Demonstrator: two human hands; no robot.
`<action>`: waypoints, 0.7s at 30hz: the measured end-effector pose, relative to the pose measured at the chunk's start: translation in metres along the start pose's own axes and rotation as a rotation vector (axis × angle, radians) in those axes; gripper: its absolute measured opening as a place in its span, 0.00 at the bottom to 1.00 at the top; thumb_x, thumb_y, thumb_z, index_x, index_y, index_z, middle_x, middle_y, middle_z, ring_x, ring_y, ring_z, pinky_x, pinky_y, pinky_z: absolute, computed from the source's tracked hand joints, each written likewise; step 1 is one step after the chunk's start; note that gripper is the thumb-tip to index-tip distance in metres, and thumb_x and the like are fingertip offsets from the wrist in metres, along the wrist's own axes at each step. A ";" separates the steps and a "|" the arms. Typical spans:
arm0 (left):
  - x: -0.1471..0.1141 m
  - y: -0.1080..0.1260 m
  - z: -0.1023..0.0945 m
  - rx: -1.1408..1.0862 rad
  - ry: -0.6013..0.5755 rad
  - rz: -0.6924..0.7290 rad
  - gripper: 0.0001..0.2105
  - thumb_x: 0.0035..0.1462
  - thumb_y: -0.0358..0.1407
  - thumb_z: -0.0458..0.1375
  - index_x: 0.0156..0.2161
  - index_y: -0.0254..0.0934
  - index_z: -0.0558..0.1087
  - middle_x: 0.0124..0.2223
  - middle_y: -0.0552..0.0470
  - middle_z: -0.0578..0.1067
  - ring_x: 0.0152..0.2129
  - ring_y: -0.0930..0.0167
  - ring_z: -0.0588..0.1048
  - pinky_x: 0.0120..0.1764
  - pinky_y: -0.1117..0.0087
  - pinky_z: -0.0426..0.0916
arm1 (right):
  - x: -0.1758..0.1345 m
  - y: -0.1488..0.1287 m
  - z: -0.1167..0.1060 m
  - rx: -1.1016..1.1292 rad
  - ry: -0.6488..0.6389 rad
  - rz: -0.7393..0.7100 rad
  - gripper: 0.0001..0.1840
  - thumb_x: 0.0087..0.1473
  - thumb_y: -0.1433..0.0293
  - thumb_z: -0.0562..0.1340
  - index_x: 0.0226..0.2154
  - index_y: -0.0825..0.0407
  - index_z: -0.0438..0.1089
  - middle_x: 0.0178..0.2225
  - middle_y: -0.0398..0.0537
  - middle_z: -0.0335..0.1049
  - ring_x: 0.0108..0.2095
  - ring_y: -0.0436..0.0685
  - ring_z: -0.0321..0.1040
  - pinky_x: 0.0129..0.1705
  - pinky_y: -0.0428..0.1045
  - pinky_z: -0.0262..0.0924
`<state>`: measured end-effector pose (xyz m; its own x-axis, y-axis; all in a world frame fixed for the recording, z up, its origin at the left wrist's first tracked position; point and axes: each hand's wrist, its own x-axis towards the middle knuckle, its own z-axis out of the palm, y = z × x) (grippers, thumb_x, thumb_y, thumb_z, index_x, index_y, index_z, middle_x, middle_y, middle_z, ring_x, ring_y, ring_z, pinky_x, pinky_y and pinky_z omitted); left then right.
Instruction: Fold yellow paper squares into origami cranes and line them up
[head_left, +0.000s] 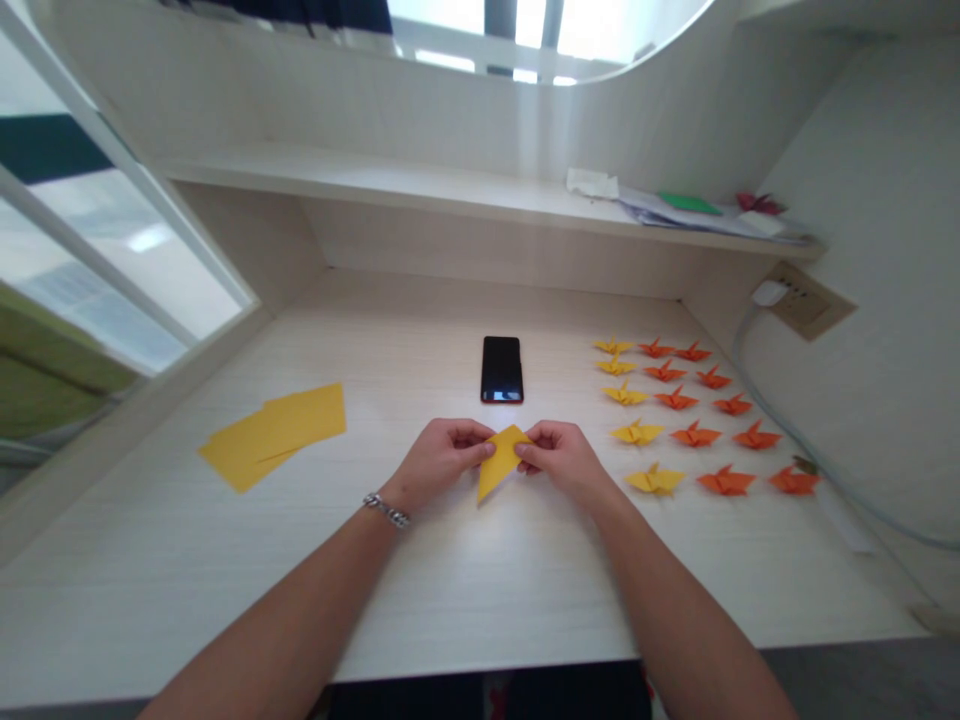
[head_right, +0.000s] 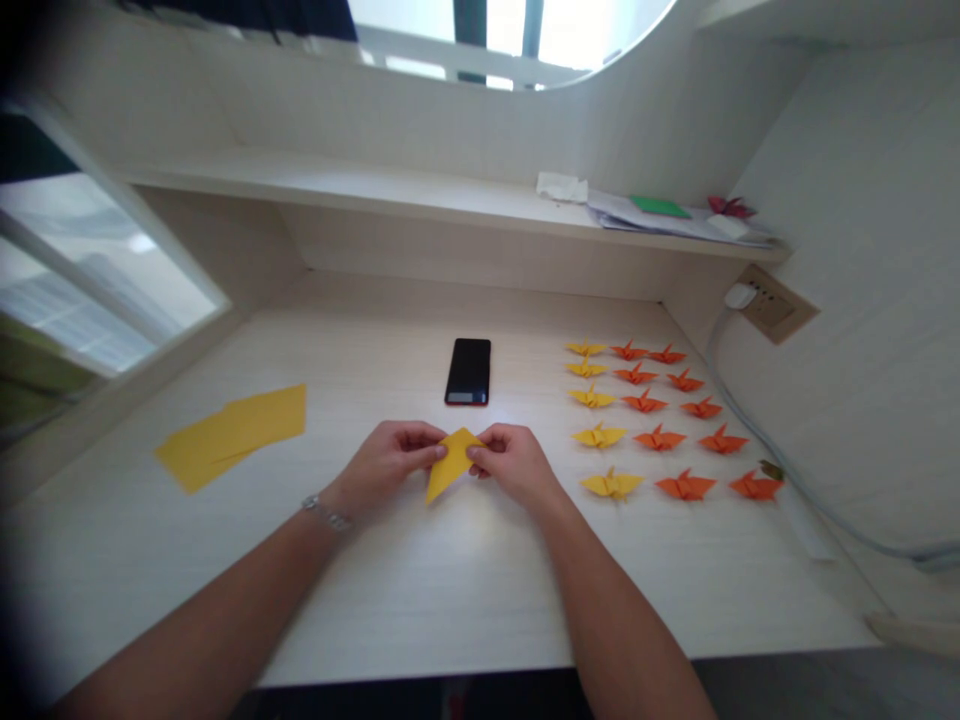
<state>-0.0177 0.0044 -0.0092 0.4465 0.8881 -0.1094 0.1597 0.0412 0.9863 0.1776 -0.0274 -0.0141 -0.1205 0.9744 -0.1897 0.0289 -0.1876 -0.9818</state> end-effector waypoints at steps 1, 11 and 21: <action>0.000 0.000 0.000 -0.008 0.010 -0.003 0.11 0.46 0.37 0.64 0.35 0.33 0.78 0.32 0.48 0.79 0.28 0.69 0.76 0.32 0.70 0.71 | -0.001 -0.001 0.001 0.005 -0.013 0.006 0.12 0.42 0.64 0.67 0.29 0.56 0.71 0.20 0.44 0.72 0.21 0.50 0.69 0.26 0.46 0.64; -0.001 -0.003 -0.004 -0.147 -0.015 0.006 0.09 0.47 0.35 0.64 0.35 0.33 0.78 0.30 0.50 0.79 0.27 0.70 0.76 0.31 0.71 0.72 | -0.004 -0.002 0.003 0.186 -0.066 0.047 0.18 0.38 0.66 0.70 0.36 0.55 0.77 0.21 0.46 0.74 0.21 0.50 0.70 0.27 0.47 0.66; -0.004 0.005 -0.003 0.113 0.003 0.154 0.06 0.49 0.33 0.61 0.34 0.34 0.79 0.33 0.48 0.80 0.29 0.70 0.77 0.34 0.73 0.71 | -0.009 -0.009 0.003 0.163 -0.134 0.029 0.18 0.43 0.59 0.68 0.35 0.54 0.77 0.30 0.49 0.76 0.26 0.51 0.71 0.32 0.48 0.66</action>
<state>-0.0219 0.0022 -0.0036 0.4703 0.8815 0.0422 0.1881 -0.1469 0.9711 0.1759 -0.0347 -0.0040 -0.2528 0.9453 -0.2063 -0.1257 -0.2435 -0.9617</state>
